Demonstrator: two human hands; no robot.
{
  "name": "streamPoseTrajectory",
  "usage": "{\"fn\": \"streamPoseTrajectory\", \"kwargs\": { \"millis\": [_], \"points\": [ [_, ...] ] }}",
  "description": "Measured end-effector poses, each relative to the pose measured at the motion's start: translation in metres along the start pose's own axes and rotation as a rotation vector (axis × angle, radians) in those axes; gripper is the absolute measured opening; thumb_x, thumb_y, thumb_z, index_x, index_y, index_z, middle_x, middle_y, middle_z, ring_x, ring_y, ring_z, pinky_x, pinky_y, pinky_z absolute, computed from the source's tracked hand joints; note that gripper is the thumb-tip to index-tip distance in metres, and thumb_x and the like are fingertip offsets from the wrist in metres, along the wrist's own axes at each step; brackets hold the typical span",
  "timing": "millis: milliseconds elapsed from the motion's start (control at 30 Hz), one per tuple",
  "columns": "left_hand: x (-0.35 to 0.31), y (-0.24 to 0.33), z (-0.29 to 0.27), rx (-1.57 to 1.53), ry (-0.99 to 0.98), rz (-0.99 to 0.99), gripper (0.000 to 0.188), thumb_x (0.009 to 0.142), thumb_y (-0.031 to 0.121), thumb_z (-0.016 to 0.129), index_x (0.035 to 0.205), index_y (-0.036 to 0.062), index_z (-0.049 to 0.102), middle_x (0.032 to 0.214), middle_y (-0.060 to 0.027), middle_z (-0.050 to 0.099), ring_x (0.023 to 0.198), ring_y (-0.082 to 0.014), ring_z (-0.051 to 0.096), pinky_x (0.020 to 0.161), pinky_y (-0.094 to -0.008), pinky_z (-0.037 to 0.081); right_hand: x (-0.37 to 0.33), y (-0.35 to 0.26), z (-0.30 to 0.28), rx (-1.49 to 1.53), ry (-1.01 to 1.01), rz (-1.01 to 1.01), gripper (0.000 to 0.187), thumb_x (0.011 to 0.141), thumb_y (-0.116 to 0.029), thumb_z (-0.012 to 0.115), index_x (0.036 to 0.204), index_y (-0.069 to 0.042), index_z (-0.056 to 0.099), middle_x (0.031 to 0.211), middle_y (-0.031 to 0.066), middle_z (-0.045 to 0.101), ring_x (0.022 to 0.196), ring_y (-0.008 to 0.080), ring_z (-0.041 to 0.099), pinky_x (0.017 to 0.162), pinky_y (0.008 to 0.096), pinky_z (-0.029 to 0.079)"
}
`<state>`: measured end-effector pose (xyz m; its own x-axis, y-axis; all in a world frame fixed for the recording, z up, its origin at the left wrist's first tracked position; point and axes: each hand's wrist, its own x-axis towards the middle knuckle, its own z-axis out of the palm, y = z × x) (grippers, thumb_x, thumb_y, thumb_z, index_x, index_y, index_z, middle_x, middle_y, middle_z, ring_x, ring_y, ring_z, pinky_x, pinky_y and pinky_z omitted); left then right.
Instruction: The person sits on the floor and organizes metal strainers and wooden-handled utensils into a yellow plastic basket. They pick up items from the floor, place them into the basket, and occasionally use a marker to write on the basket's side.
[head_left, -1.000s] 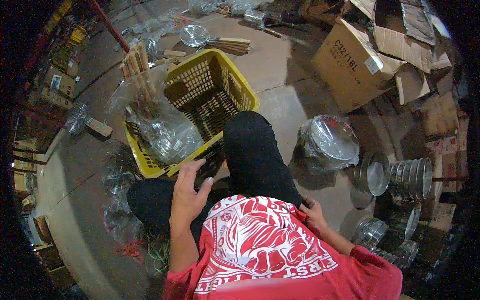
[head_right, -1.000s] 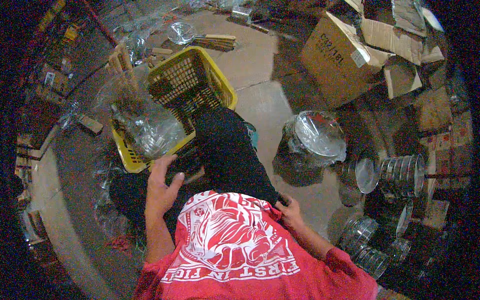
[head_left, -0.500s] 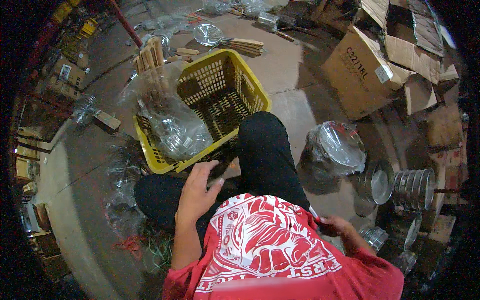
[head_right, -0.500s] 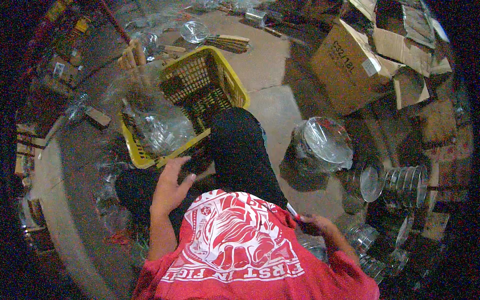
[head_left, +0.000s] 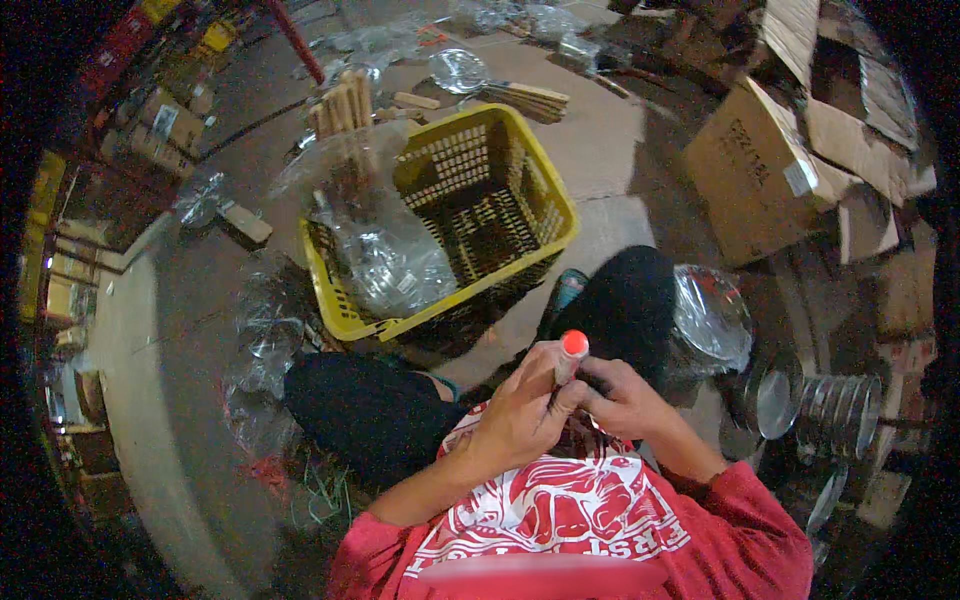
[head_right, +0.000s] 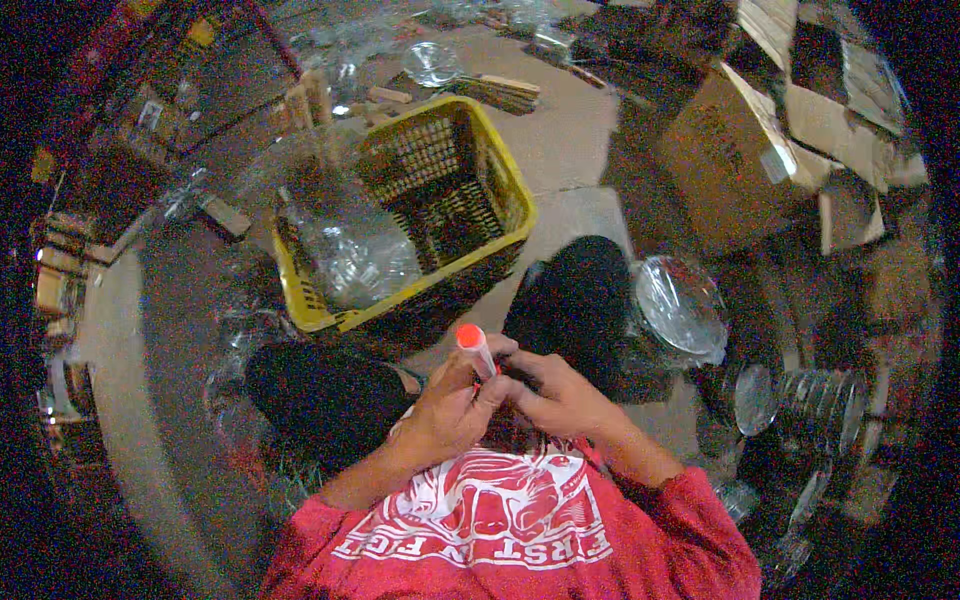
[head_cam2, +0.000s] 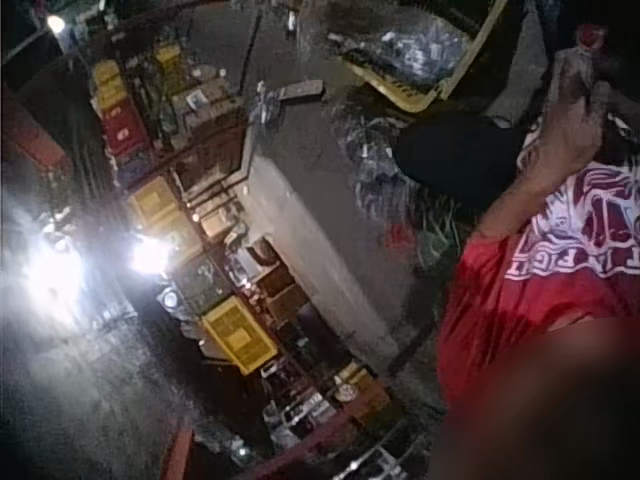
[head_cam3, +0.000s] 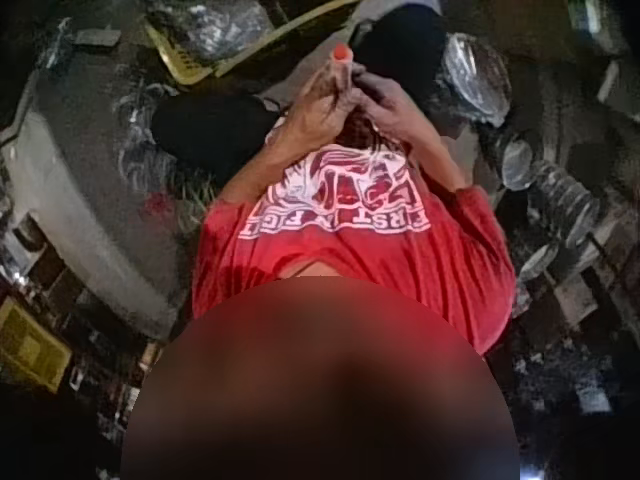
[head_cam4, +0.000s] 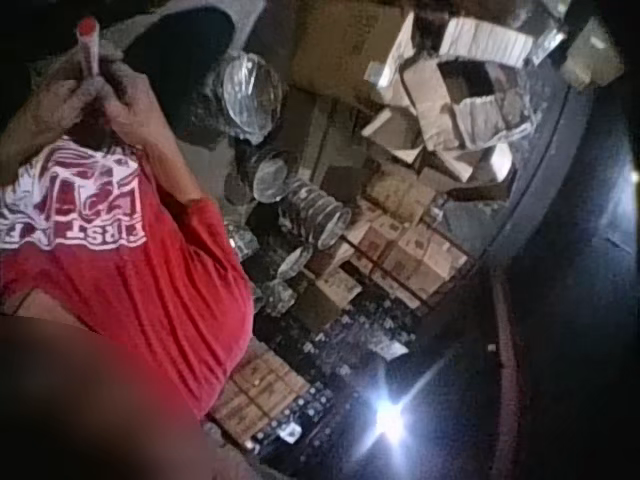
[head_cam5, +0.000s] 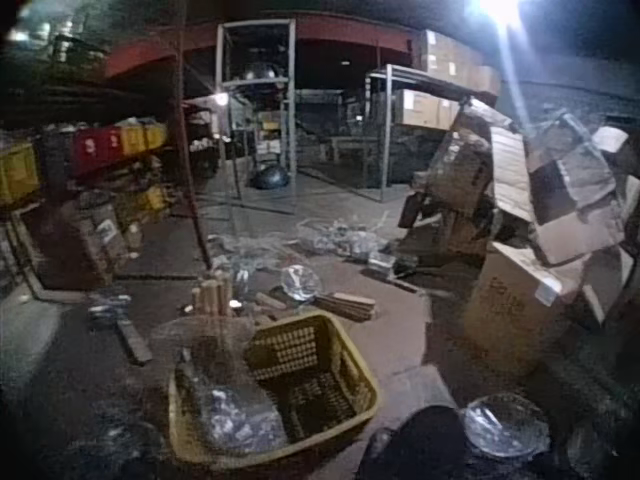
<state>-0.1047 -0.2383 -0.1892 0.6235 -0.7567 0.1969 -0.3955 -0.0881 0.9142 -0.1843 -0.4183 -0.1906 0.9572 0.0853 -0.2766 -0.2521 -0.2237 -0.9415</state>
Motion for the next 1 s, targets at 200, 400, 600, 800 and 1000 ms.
{"fn": "streamPoseTrajectory", "kwargs": {
  "millis": [200, 400, 600, 800, 1000],
  "points": [
    [-0.012, -0.033, -0.022, 0.255, -0.105, -0.26, 0.031, 0.091, 0.011, 0.06, 0.119, 0.0012, 0.049, 0.119, -0.0214, 0.056, 0.112, -0.0418, 0.054, 0.09, -0.047, 0.047, 0.04, -0.007, -0.002, -0.061, 0.096, -0.159, 0.031, 0.086, -0.024, 0.072, 0.104, 0.001, 0.066, 0.088, 0.013, 0.071, 0.079, 0.0197, 0.069, 0.074, 0.0338, 0.053],
    [0.007, -0.018, -0.038, 0.451, -0.219, -0.433, 0.041, 0.094, 0.042, 0.06, 0.105, 0.0031, 0.05, 0.07, -0.0263, 0.062, 0.066, -0.0479, 0.063, 0.057, -0.0572, 0.048, 0.064, -0.02, 0.001, 0.362, 0.037, -0.026, 0.026, 0.095, -0.026, 0.065, 0.093, 0.0, 0.069, 0.077, -0.0001, 0.065, 0.067, 0.0072, 0.056, 0.059, 0.0254, 0.045],
    [0.035, 0.002, -0.098, 0.255, -0.224, -0.332, 0.041, 0.094, 0.044, 0.06, 0.1, 0.0037, 0.054, 0.067, -0.0231, 0.062, 0.064, -0.0463, 0.062, 0.056, -0.0524, 0.047, 0.086, -0.056, 0.004, 0.414, 0.215, -0.148, 0.02, 0.094, -0.023, 0.066, 0.088, -0.004, 0.068, 0.07, -0.0034, 0.061, 0.058, 0.0042, 0.049, 0.051, 0.0218, 0.038],
    [0.039, -0.027, -0.138, 0.038, -0.227, -0.343, 0.04, 0.097, 0.04, 0.057, 0.092, 0.0008, 0.057, 0.067, -0.0165, 0.061, 0.062, -0.032, 0.063, 0.058, -0.0423, 0.047, 0.094, -0.108, -0.09, 0.43, 1.084, -0.445, 0.026, 0.098, -0.032, 0.057, 0.102, -0.007, 0.061, 0.085, 0.0037, 0.063, 0.067, 0.0121, 0.059, 0.06, 0.0269, 0.049],
    [0.038, -0.084, -0.162, 0.675, -0.186, -0.355, 0.048, 0.088, 0.045, 0.067, 0.108, 0.0023, 0.058, 0.089, -0.0198, 0.066, 0.087, -0.0332, 0.067, 0.076, -0.0461, 0.052, 0.153, -0.073, -0.093, 0.043, 0.589, -0.522, 0.027, 0.097, -0.013, 0.059, 0.124, -0.009, 0.061, 0.103, 0.009, 0.068, 0.082, 0.0114, 0.063, 0.073, 0.026, 0.053]
  ]
}}
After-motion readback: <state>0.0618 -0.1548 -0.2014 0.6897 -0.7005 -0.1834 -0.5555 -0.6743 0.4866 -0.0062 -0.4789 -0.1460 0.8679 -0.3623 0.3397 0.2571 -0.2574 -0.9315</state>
